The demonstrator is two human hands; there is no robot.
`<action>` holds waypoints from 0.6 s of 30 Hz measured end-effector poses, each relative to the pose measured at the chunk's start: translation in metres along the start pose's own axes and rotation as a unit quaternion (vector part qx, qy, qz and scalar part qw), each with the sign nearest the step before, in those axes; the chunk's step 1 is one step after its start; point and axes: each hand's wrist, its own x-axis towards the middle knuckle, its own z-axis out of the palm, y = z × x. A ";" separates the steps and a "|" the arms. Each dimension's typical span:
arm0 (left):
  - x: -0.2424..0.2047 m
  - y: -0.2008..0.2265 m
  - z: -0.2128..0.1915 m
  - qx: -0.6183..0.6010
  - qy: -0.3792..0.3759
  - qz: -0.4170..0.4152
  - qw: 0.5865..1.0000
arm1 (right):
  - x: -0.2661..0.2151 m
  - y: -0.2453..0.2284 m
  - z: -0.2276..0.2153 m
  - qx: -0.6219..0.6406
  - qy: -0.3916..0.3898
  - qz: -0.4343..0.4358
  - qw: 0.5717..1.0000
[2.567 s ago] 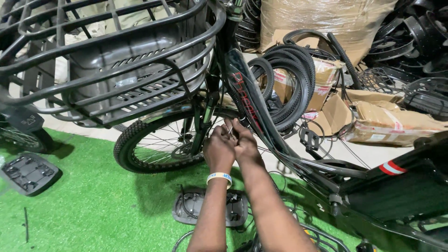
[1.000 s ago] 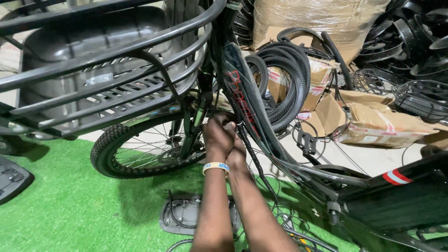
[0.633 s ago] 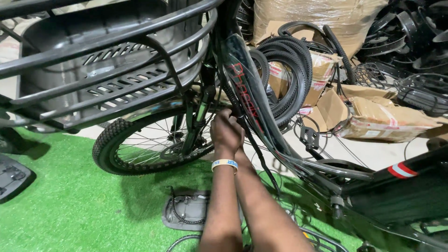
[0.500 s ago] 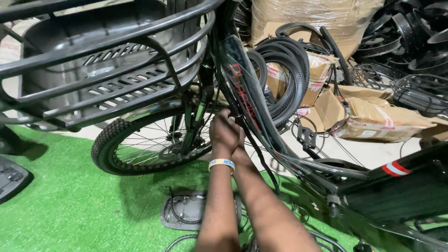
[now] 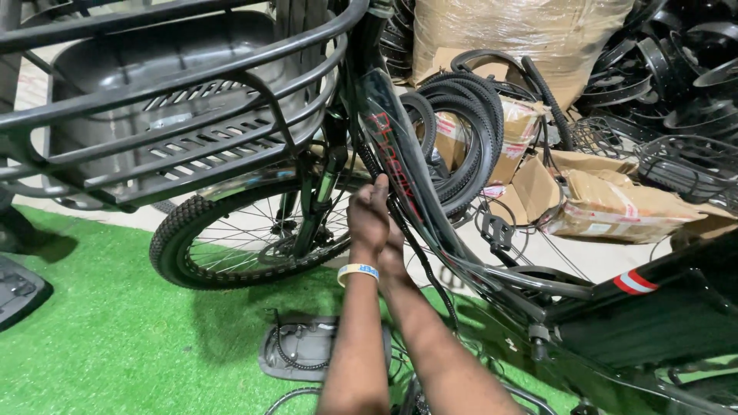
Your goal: The person routes a black cable along the frame of a black electric bicycle, securing it with zip ties. They use pliers to cut the excess length of the zip ties and continue organizing the wiring near the front wheel and battery pack.
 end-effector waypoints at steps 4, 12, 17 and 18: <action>-0.015 0.011 0.001 0.005 0.017 0.005 1.000 | 0.014 -0.003 0.043 -0.026 0.011 0.002 1.000; -0.045 0.066 -0.013 0.123 0.025 -0.025 0.992 | 0.019 -0.015 0.055 -0.078 0.031 0.002 0.997; -0.052 0.068 -0.007 0.107 0.068 -0.051 0.991 | 0.014 -0.013 0.049 -0.112 0.049 0.007 0.993; -0.053 0.068 -0.007 0.106 0.086 -0.051 0.989 | 0.012 -0.013 0.048 -0.118 0.052 0.008 0.992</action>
